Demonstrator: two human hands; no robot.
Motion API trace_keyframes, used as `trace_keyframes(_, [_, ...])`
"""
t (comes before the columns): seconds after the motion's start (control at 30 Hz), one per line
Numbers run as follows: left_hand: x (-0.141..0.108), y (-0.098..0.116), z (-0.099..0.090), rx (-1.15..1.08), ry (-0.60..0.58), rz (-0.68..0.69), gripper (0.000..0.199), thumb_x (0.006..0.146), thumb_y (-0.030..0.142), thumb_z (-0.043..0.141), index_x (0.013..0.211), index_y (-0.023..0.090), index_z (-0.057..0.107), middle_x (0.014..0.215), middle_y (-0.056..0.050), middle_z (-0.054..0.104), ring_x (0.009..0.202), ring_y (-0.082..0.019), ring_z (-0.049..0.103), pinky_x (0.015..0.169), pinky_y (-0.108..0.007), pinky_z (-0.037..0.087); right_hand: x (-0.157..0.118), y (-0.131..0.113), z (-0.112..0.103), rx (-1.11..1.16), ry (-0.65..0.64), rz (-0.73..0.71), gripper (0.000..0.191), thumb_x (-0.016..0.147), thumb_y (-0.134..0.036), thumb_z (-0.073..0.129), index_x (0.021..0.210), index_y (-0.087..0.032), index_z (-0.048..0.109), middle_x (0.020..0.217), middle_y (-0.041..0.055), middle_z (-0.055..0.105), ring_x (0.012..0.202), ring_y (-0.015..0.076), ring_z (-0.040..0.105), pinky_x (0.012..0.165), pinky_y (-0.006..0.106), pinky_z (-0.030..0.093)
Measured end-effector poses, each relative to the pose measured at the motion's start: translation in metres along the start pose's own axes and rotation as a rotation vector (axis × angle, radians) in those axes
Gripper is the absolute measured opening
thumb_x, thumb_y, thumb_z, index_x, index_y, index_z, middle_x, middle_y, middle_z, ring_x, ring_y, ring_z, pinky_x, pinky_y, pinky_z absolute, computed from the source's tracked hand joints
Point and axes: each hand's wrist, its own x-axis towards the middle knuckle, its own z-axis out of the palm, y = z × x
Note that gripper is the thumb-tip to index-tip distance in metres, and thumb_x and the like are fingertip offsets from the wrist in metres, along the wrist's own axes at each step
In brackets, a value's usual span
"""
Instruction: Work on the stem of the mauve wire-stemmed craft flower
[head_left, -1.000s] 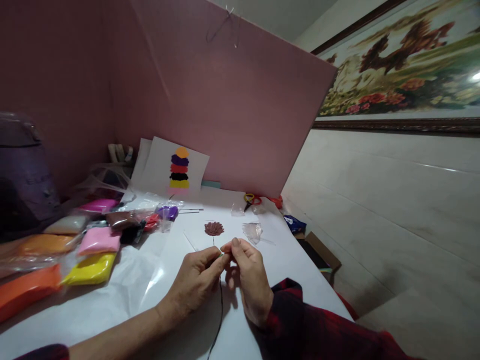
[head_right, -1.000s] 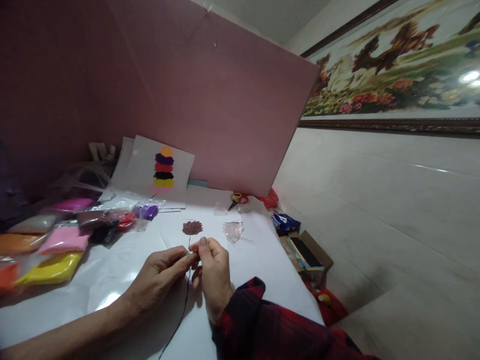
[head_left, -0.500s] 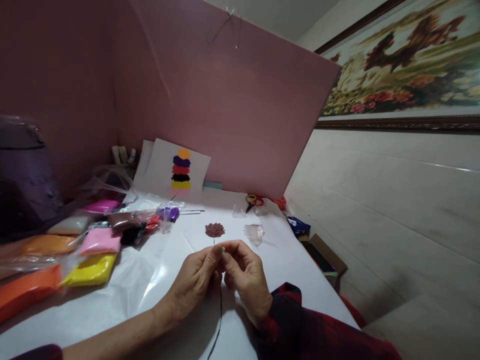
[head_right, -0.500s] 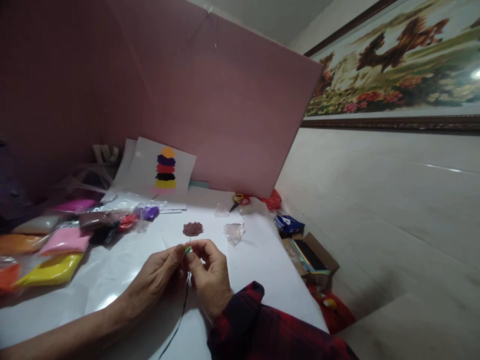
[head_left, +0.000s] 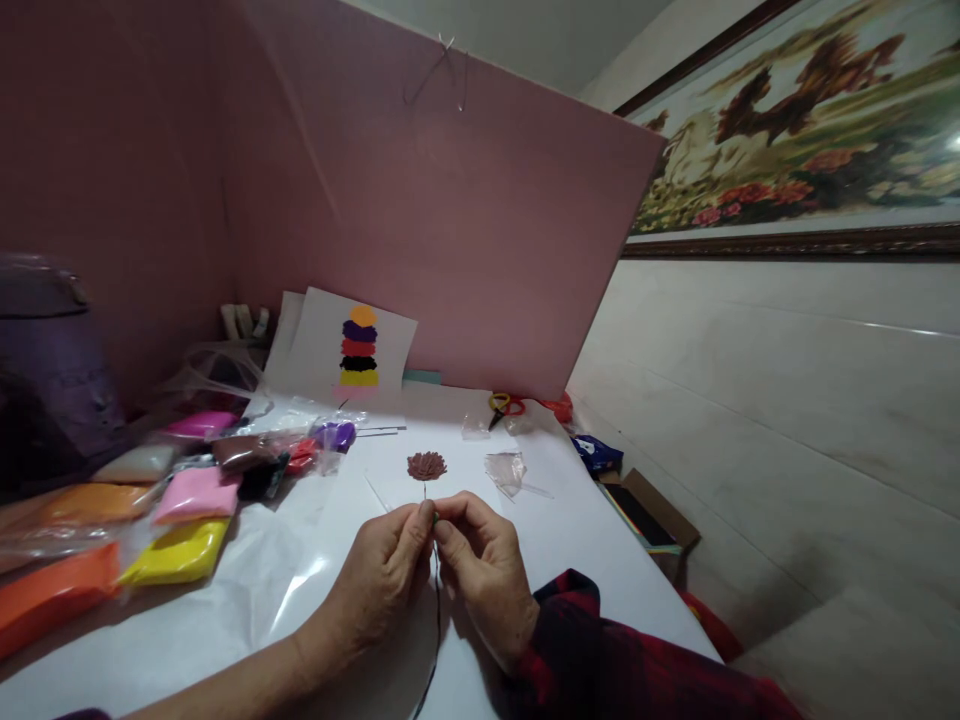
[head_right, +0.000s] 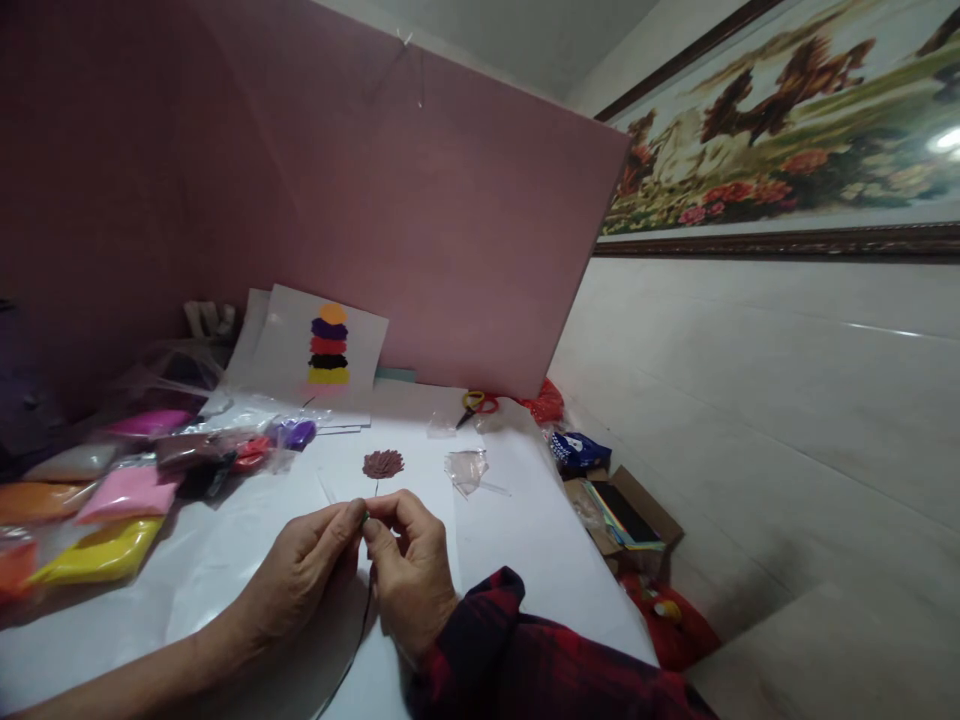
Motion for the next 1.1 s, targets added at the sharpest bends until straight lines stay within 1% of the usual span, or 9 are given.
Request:
trace_keyframes(0.1, [0.002, -0.001, -0.001, -0.008, 0.012, -0.021, 0.048, 0.083, 0.060, 0.050, 0.060, 0.018, 0.050, 0.057, 0.001, 0.045, 0.058, -0.015, 0.040, 0.054, -0.026, 0.035, 0.000, 0.002, 0.000, 0.041, -0.009, 0.065, 0.035, 0.082, -0.051, 0.066, 0.093, -0.018, 0.062, 0.070, -0.0014, 0.055, 0.045, 0.0070, 0.037, 0.039, 0.021, 0.030])
trace_keyframes(0.17, [0.002, -0.001, -0.001, -0.026, 0.002, -0.018, 0.048, 0.082, 0.060, 0.052, 0.061, 0.018, 0.051, 0.059, 0.000, 0.049, 0.060, -0.016, 0.043, 0.056, -0.026, 0.037, 0.001, 0.003, 0.000, 0.026, 0.009, 0.049, 0.035, 0.081, -0.051, 0.068, 0.092, -0.018, 0.062, 0.071, -0.0007, 0.056, 0.048, 0.0086, 0.042, 0.041, 0.022, 0.034])
trace_keyframes(0.3, [0.001, 0.001, -0.001, -0.117, -0.076, -0.059, 0.053, 0.079, 0.068, 0.054, 0.063, 0.017, 0.051, 0.054, 0.003, 0.043, 0.053, -0.012, 0.038, 0.050, -0.024, 0.032, 0.004, 0.004, -0.002, -0.002, 0.080, -0.003, 0.030, 0.081, -0.047, 0.069, 0.082, -0.018, 0.063, 0.072, 0.0006, 0.059, 0.065, 0.0133, 0.053, 0.060, 0.026, 0.045])
trace_keyframes(0.4, [-0.001, -0.001, -0.001, -0.227, -0.164, -0.118, 0.055, 0.082, 0.071, 0.049, 0.065, 0.019, 0.047, 0.052, 0.004, 0.043, 0.048, -0.011, 0.037, 0.046, -0.024, 0.028, 0.004, 0.007, -0.004, -0.001, 0.107, -0.017, 0.029, 0.082, -0.046, 0.067, 0.085, -0.017, 0.064, 0.077, 0.0018, 0.060, 0.071, 0.0147, 0.055, 0.065, 0.027, 0.045])
trace_keyframes(0.53, [-0.001, -0.009, -0.001, -0.283, -0.220, -0.093, 0.050, 0.088, 0.065, 0.048, 0.070, 0.018, 0.049, 0.054, 0.003, 0.047, 0.049, -0.011, 0.040, 0.048, -0.023, 0.029, 0.003, 0.008, -0.005, -0.006, 0.108, -0.028, 0.025, 0.085, -0.042, 0.064, 0.088, -0.018, 0.064, 0.078, 0.0021, 0.060, 0.072, 0.0153, 0.055, 0.064, 0.027, 0.044])
trace_keyframes(0.7, [-0.001, -0.008, 0.002, -0.351, -0.188, -0.135, 0.048, 0.081, 0.060, 0.063, 0.070, 0.016, 0.049, 0.056, 0.006, 0.043, 0.049, -0.007, 0.037, 0.046, -0.020, 0.026, 0.004, 0.004, -0.005, -0.136, 0.129, -0.193, 0.009, 0.085, -0.025, 0.061, 0.082, -0.019, 0.068, 0.079, 0.0014, 0.058, 0.075, 0.0155, 0.055, 0.070, 0.028, 0.044])
trace_keyframes(0.8, [-0.003, -0.003, 0.003, -0.348, -0.160, -0.150, 0.049, 0.079, 0.061, 0.065, 0.069, 0.016, 0.047, 0.054, 0.008, 0.038, 0.048, -0.006, 0.033, 0.045, -0.018, 0.025, 0.004, 0.002, -0.004, -0.159, 0.129, -0.272, 0.009, 0.084, -0.019, 0.060, 0.080, -0.021, 0.069, 0.079, 0.0009, 0.057, 0.077, 0.0152, 0.056, 0.072, 0.028, 0.044])
trace_keyframes(0.97, [-0.003, -0.002, 0.000, -0.201, -0.129, -0.100, 0.048, 0.085, 0.059, 0.059, 0.066, 0.016, 0.049, 0.050, 0.006, 0.043, 0.049, -0.007, 0.037, 0.047, -0.019, 0.028, 0.000, -0.003, -0.001, -0.154, 0.042, -0.248, 0.014, 0.088, -0.021, 0.056, 0.077, -0.020, 0.064, 0.082, 0.0027, 0.056, 0.079, 0.0167, 0.055, 0.067, 0.028, 0.044])
trace_keyframes(1.1, [-0.001, -0.004, -0.004, -0.150, -0.077, -0.098, 0.048, 0.085, 0.060, 0.057, 0.067, 0.017, 0.048, 0.050, 0.007, 0.040, 0.049, -0.008, 0.036, 0.047, -0.020, 0.026, -0.002, -0.008, 0.001, -0.167, 0.004, -0.175, 0.017, 0.090, -0.026, 0.054, 0.084, -0.018, 0.067, 0.085, 0.0049, 0.057, 0.081, 0.0181, 0.056, 0.066, 0.029, 0.043])
